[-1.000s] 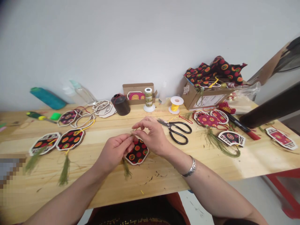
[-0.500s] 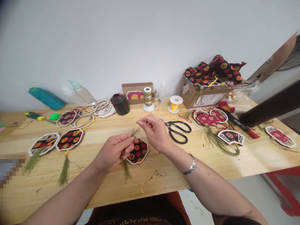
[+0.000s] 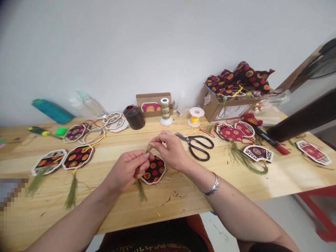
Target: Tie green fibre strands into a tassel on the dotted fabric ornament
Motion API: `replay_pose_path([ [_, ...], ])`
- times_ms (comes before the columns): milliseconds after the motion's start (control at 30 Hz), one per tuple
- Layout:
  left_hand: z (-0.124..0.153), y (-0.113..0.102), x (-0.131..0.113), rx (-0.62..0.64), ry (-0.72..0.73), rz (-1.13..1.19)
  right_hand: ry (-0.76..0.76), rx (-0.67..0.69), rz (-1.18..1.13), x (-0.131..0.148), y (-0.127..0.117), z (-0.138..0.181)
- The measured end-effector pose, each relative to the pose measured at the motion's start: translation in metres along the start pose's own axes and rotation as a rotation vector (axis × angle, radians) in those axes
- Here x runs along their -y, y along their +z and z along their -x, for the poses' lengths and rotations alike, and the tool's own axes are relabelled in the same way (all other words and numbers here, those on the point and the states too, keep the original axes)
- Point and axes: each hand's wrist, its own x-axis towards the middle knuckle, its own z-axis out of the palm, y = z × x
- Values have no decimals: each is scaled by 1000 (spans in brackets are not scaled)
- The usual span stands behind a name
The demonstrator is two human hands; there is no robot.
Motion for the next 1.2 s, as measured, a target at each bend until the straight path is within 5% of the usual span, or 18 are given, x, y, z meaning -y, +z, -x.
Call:
replay_pose_path([
  [933,0,0,2,3,1,-30,69,-57,17,-5,-1,1],
  [1200,-2,0,3,11,-17,-18,-49,-46,-7,1,-2,2],
])
